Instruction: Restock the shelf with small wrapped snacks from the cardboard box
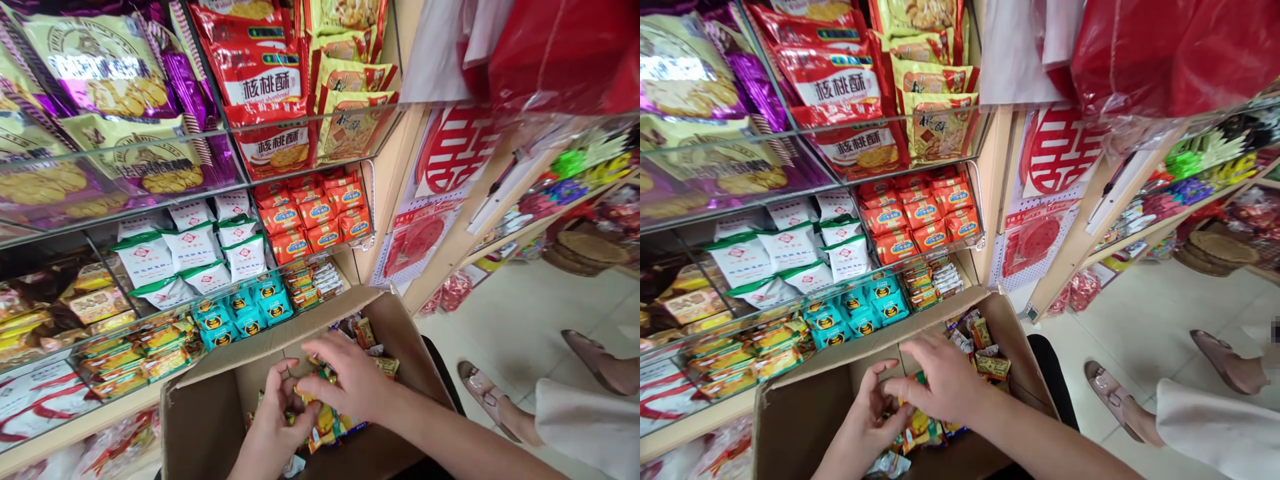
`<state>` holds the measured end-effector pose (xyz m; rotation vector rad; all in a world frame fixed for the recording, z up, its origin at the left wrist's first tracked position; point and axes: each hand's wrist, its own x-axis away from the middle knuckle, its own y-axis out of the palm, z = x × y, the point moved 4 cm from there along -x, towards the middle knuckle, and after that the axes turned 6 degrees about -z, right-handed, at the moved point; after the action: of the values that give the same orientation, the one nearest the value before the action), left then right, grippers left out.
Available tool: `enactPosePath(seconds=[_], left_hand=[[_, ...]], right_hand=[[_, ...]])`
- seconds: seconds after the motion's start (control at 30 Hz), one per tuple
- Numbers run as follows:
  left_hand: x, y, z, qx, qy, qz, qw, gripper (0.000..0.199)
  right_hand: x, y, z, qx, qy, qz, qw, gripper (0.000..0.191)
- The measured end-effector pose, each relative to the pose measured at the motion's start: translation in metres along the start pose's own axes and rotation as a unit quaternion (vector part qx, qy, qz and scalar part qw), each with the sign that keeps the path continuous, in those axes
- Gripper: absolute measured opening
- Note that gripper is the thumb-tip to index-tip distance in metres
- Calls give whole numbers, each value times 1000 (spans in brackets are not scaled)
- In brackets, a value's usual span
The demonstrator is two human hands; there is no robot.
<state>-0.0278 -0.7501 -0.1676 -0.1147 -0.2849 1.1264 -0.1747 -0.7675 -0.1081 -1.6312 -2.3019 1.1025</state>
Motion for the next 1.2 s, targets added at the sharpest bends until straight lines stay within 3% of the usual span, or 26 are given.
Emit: enactPosePath(seconds=[0.1,0.27,0.37,0.43,0.53,0.6,0.63,0.73,0.8,0.9,1.0,1.2], left_hand=[[5,10,7,28,7,4,1000,49],[9,23,7,56,-56,26,996,36],[7,19,18,3,-37,47,998,33],[6,14,29,-29,-6,46,998,29],[7,3,45,-93,13,6,996,29],[9,-12,56,-166,42,5,985,32],[9,-23,61,-206,60,23,976,33],[5,-69,70,-325,95,110,934,31],[-3,-103,67,-397,62,154,903,32],[-16,-140,53,-457,-40,179,870,35],[-22,-151,45,-466,-96,183,860,33],[-18,-146,46,-480,-134,201,844,30]], right_hand=[[13,21,7,-95,86,-42,991,19],[19,20,34,-207,193,82,955,26],[22,15,40,-269,207,107,935,34],[23,9,36,-314,194,74,926,30],[22,-3,18,-359,150,-56,920,21],[19,-19,9,-331,137,-106,928,21],[16,-29,7,-298,137,-102,939,20],[-2,-61,15,-174,143,-29,974,20],[-21,-75,28,-66,165,-9,984,21],[-54,-79,55,117,214,-60,968,24],[-89,-67,84,185,247,-117,944,30],[-144,-23,127,230,253,-199,918,22]])
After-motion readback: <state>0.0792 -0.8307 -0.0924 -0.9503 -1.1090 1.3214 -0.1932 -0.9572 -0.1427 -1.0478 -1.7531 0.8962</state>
